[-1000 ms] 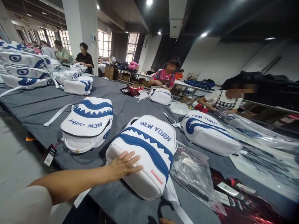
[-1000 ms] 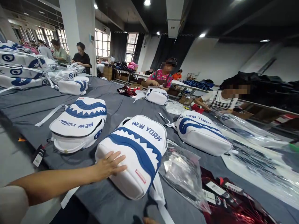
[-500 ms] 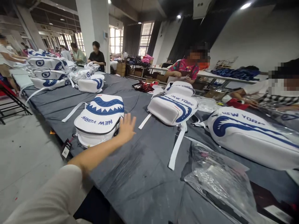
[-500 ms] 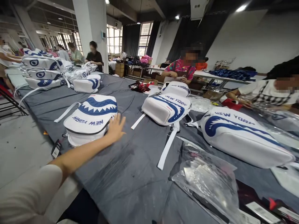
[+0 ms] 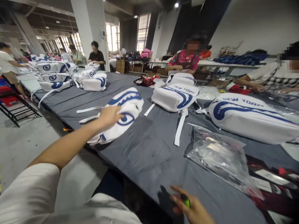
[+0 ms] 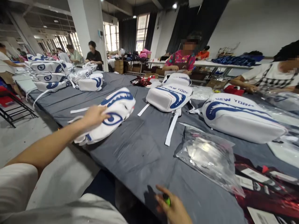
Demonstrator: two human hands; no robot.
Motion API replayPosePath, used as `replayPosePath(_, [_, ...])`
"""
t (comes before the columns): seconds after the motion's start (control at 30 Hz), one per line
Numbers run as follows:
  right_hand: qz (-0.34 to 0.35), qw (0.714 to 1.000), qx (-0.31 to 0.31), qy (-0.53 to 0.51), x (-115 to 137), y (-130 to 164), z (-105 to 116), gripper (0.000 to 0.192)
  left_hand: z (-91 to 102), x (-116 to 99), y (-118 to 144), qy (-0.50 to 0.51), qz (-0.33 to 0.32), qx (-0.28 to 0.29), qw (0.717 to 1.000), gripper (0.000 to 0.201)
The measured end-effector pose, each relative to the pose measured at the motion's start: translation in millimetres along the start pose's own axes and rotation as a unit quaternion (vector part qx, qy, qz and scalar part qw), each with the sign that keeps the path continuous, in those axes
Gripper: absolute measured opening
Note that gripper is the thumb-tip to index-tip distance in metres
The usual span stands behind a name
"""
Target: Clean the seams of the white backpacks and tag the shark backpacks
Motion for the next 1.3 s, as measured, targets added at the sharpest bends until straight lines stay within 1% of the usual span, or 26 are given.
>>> replayPosePath(0.07, [0.047,0.998,-0.017,0.023,38,-9,1,0.062,40.1,12,5,0.086,-0.012,-0.033,0.996,0.037])
replayPosePath(0.1, [0.085,0.994,-0.043,0.051,60,-12,3,0.058,54.5,25,11,0.194,0.002,-0.070,0.979,0.042])
replayPosePath(0.13, [0.118,0.987,-0.076,0.080,82,-15,6,0.055,58.9,41,20,0.281,0.028,-0.096,0.955,0.046])
replayPosePath(0.17, [0.149,0.977,-0.110,0.106,102,-15,9,0.054,53.7,58,33,0.350,0.063,-0.115,0.928,0.048])
replayPosePath(0.2, [0.176,0.964,-0.146,0.133,119,-13,14,0.053,38.9,74,48,0.385,0.106,-0.119,0.909,0.047])
replayPosePath(0.27, [0.210,0.937,-0.205,0.192,144,-6,22,0.049,-3.1,95,83,0.390,0.131,-0.120,0.903,0.044])
replayPosePath(0.33, [0.209,0.914,-0.216,0.273,156,-1,27,0.046,-48.0,108,117,0.383,0.144,-0.111,0.906,0.043])
replayPosePath(0.37, [0.191,0.903,-0.204,0.326,158,-1,26,0.047,-63.8,111,132,0.370,0.141,-0.123,0.910,0.045])
replayPosePath(0.4, [0.163,0.890,-0.188,0.382,159,-3,25,0.048,-73.6,107,144,0.336,0.101,-0.139,0.926,0.046])
replayPosePath(0.43, [0.132,0.872,-0.178,0.436,160,-5,22,0.048,-80.1,95,156,0.289,0.023,-0.143,0.946,0.047])
replayPosePath(0.47, [0.110,0.850,-0.179,0.484,163,-8,17,0.047,-86.8,76,167,0.231,-0.090,-0.130,0.960,0.048])
replayPosePath(0.5, [0.103,0.827,-0.186,0.520,170,-12,9,0.047,-96.7,53,181,0.167,-0.219,-0.098,0.956,0.051])
replayPosePath(0.53, [0.117,0.809,-0.188,0.545,178,-17,-2,0.047,-110.9,32,197,0.107,-0.340,-0.052,0.933,0.055])
replayPosePath(0.57, [0.143,0.800,-0.175,0.556,185,-22,-17,0.047,-128.1,16,214,0.060,-0.429,-0.003,0.901,0.060])
replayPosePath(0.6, [0.168,0.799,-0.147,0.558,191,-28,-34,0.046,-146.2,6,228,0.026,-0.483,0.030,0.875,0.064])
replayPosePath(0.63, [0.181,0.805,-0.111,0.554,193,-33,-49,0.043,-164.9,-1,240,-0.002,-0.505,0.046,0.862,0.065])
replayPosePath(0.7, [0.155,0.827,-0.057,0.538,188,-39,-63,0.030,-200.9,-4,258,-0.035,-0.501,0.037,0.864,0.061])
replayPosePath(0.77, [0.086,0.841,-0.071,0.530,173,-36,-48,0.020,-228.3,0,273,-0.043,-0.488,-0.001,0.872,0.056])
replayPosePath(0.83, [0.016,0.839,-0.148,0.524,155,-26,-12,0.023,-240.9,5,286,-0.026,-0.488,-0.039,0.872,0.052])
replayPosePath(0.87, [-0.015,0.842,-0.189,0.505,146,-19,8,0.031,-241.2,6,290,-0.012,-0.491,-0.051,0.870,0.050])
replayPosePath(0.93, [-0.029,0.885,-0.203,0.419,126,-12,35,0.042,-232.0,6,291,0.020,-0.502,-0.055,0.863,0.046])
replayPosePath(1.0, [0.007,0.941,-0.140,0.307,113,-16,40,0.037,-211.9,-1,280,0.052,-0.519,-0.047,0.852,0.044])
replayPosePath(1.03, [0.027,0.957,-0.104,0.268,111,-19,36,0.032,-198.8,-8,268,0.068,-0.527,-0.044,0.846,0.044])
replayPosePath(1.1, [0.046,0.965,-0.092,0.240,113,-23,26,0.025,-170.4,-30,235,0.092,-0.537,-0.042,0.837,0.045])
replayPosePath(1.2, [0.055,0.957,-0.132,0.252,124,-20,14,0.020,-132.9,-82,169,0.084,-0.521,-0.061,0.847,0.044])
replayPosePath(1.3, [0.070,0.954,-0.135,0.260,132,-13,8,0.023,-118.6,-140,127,0.017,-0.591,-0.079,0.802,0.040])
Point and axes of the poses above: each hand's wrist, its own y-axis away from the middle knuckle, its own z-axis out of the back of the hand, x = y × z, the point moved 6 cm from there along -y, towards the middle knuckle, and after that the axes turned 9 degrees about z, right-handed, at the moved point
